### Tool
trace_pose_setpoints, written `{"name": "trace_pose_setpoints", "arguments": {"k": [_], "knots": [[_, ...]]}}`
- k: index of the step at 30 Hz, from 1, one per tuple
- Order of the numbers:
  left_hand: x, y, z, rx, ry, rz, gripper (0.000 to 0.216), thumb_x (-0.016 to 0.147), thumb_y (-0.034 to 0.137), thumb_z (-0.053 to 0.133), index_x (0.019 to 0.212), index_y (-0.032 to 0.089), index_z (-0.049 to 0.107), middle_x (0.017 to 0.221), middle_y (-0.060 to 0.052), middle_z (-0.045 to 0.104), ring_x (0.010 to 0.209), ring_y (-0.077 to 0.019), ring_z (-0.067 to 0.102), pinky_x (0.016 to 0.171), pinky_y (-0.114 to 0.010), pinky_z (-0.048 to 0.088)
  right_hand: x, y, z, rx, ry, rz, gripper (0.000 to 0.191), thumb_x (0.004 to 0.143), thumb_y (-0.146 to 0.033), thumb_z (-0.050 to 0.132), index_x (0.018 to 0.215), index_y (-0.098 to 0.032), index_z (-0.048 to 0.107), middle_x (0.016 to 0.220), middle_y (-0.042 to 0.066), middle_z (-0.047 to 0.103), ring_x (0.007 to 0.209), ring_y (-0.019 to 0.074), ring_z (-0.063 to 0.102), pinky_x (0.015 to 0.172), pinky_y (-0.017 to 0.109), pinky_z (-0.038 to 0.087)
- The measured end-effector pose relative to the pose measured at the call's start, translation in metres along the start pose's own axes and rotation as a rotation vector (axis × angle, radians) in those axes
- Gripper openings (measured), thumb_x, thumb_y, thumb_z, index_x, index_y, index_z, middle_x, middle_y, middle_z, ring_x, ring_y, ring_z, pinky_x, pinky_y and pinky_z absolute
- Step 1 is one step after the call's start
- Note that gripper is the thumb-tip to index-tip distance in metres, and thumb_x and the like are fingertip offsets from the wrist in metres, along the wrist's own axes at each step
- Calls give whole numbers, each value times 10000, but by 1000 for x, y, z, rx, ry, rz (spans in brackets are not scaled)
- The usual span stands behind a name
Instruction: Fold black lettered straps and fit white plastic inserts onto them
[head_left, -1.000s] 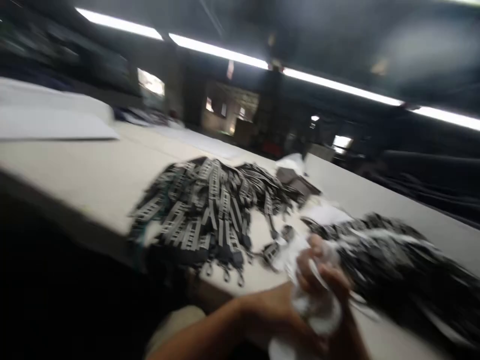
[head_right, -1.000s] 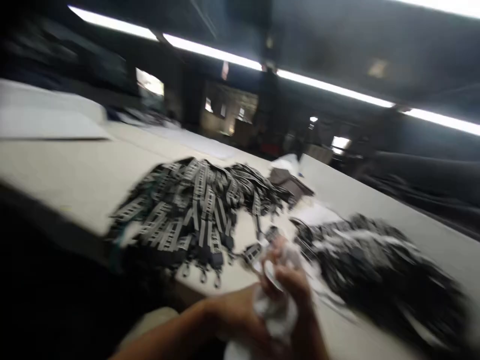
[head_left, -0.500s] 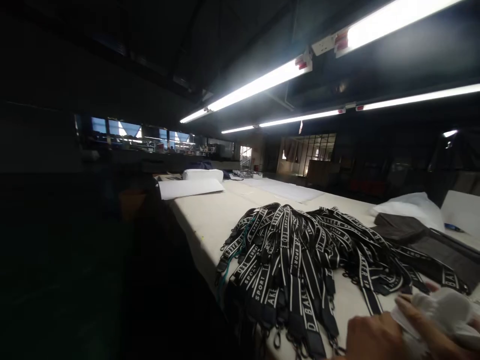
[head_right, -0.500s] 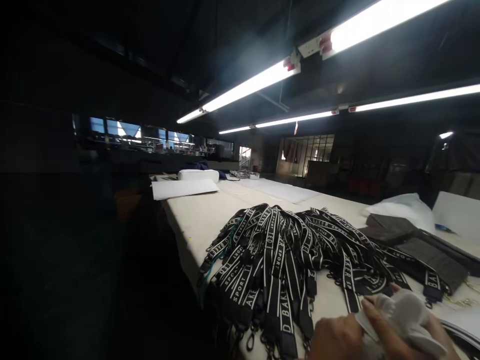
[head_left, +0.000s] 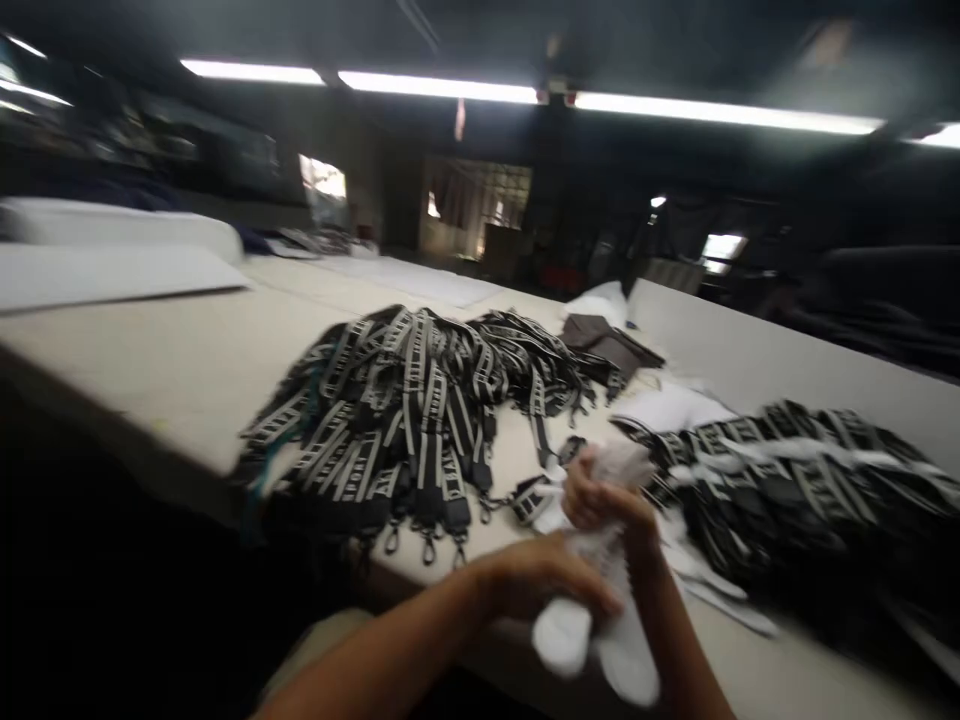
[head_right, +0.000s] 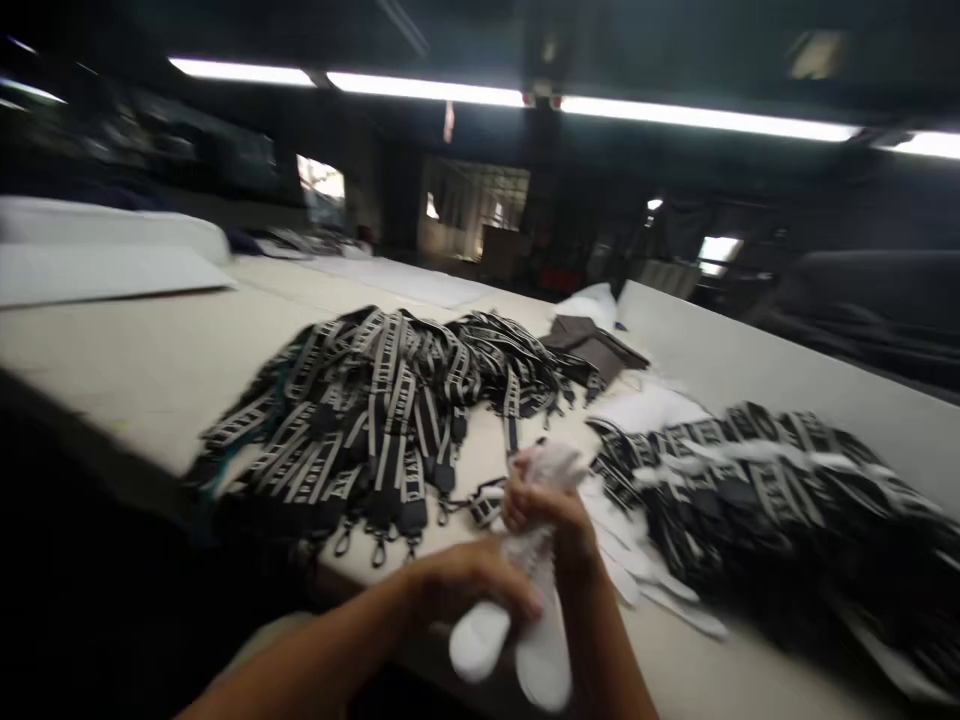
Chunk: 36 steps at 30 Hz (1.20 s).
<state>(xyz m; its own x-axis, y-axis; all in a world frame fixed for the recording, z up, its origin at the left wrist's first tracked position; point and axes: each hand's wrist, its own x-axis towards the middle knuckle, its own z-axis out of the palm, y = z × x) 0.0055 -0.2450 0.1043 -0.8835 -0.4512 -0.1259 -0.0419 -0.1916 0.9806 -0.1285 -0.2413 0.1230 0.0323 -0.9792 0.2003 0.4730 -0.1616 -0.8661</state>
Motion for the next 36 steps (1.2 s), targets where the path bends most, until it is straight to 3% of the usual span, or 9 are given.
{"name": "trace_pose_setpoints", "arguments": {"k": [2,6,10,12,19,22,25,32,36], "knots": [[8,2,-8,436,361,17,199,694,129,658,893,116,649,821,-71,661,763,-214,636,674,-287,492,2,-3,21,-224,137,-75,384,634,-410,839,899,-209,648,571,-36,509,498,124,471,517,281,385],[19,-5,-19,664,542,47,184,856,210,517,979,115,616,940,-165,662,952,-362,623,821,-422,443,23,23,28,-576,560,-341,325,721,-417,784,855,-155,646,693,-13,590,617,125,514,603,263,448],[14,-13,-16,765,695,90,362,943,206,258,1108,66,549,1156,-288,575,1140,-462,526,930,-538,370,26,47,30,-357,836,-450,350,769,-423,742,968,-187,576,702,-34,576,617,129,535,605,262,468],[12,-11,-20,733,689,109,287,910,204,342,1080,103,551,1147,-243,586,1135,-425,536,926,-486,389,22,43,33,-178,825,-415,379,730,-400,769,954,-186,552,686,-40,560,597,125,526,589,257,463],[-10,-1,-30,77,14,81,288,572,275,714,785,165,555,681,1,567,586,-140,505,562,-243,413,-1,7,32,27,156,-65,409,673,-480,794,827,-215,523,607,-74,373,518,101,372,534,240,392],[-21,-6,-26,-351,-298,-2,364,486,264,751,778,141,571,617,11,534,517,-98,429,525,-228,363,-7,9,35,63,18,-80,536,557,-585,803,850,-248,507,574,-98,286,457,93,251,455,230,315],[-20,-13,-27,-421,-442,-9,312,505,306,700,726,136,561,596,10,487,510,-92,399,539,-240,353,-8,12,41,61,23,-81,602,529,-624,786,915,-253,510,570,-109,271,454,84,230,457,220,322],[5,-16,-32,459,312,184,120,641,274,573,699,179,526,717,-70,596,718,-244,581,652,-317,380,-1,25,41,-591,571,-287,443,705,-506,806,878,-172,573,648,-39,556,551,129,529,547,260,461],[9,-18,-34,583,550,231,57,736,240,514,745,187,533,762,-86,627,777,-275,615,693,-321,366,-11,15,38,-900,679,-399,633,830,-516,727,1320,-187,499,1069,78,676,942,216,656,842,341,538]]}}
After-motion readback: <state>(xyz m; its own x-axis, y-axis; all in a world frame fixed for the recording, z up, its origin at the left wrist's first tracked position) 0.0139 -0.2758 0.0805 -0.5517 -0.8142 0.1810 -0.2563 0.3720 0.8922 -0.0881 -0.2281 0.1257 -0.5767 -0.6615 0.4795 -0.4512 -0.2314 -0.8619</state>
